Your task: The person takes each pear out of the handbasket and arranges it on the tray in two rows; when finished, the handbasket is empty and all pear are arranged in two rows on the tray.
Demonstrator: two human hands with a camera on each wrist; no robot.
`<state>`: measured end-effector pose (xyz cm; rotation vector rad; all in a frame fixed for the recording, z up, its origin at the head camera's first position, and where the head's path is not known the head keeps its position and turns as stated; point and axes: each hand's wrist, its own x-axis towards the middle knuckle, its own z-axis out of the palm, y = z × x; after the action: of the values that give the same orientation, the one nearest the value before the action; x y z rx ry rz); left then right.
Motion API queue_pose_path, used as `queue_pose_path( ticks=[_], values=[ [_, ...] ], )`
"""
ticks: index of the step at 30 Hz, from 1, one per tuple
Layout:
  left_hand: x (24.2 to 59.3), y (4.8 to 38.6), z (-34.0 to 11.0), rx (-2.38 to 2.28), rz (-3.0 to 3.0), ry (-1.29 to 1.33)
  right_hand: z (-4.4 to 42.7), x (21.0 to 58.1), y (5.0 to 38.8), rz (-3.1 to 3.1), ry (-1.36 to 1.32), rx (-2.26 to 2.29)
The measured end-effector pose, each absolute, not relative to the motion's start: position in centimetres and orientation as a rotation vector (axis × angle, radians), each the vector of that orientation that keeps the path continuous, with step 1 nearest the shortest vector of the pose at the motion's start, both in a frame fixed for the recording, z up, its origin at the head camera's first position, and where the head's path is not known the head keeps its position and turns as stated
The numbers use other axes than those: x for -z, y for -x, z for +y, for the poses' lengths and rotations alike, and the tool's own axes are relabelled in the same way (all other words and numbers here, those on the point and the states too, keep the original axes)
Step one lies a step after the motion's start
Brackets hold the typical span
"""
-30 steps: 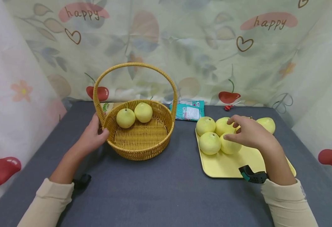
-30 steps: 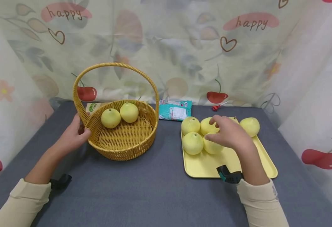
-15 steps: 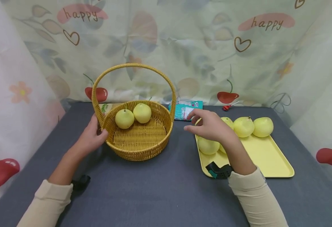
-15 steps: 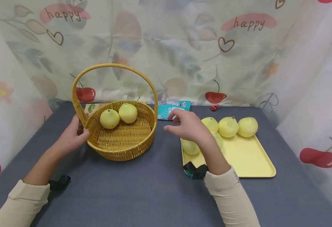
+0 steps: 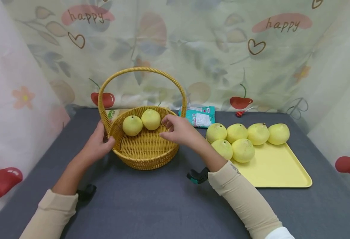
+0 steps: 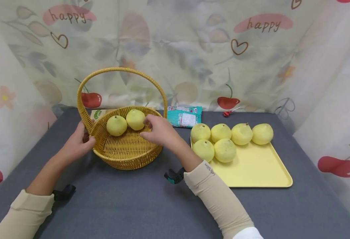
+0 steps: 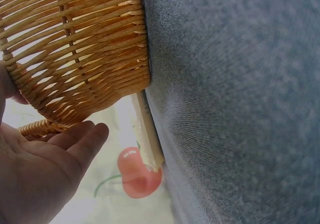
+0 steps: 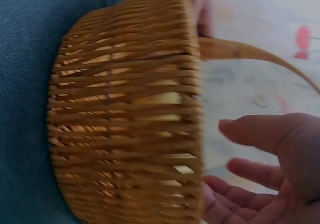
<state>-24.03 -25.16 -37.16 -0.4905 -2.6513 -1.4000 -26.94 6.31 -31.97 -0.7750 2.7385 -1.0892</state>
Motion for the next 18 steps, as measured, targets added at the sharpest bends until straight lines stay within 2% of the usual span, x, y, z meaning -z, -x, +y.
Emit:
queue_pose_path(
  ticks=[9, 18],
  values=[
    [37.2, 23.9, -25.3, 1.398, -2.665, 0.480, 2.8, 34.8, 30.3, 2.660, 0.733, 1.162],
    [37.3, 24.1, -25.1, 1.378, -2.662, 0.492, 2.0, 35.4, 32.6, 2.680, 0.703, 1.200]
  ],
)
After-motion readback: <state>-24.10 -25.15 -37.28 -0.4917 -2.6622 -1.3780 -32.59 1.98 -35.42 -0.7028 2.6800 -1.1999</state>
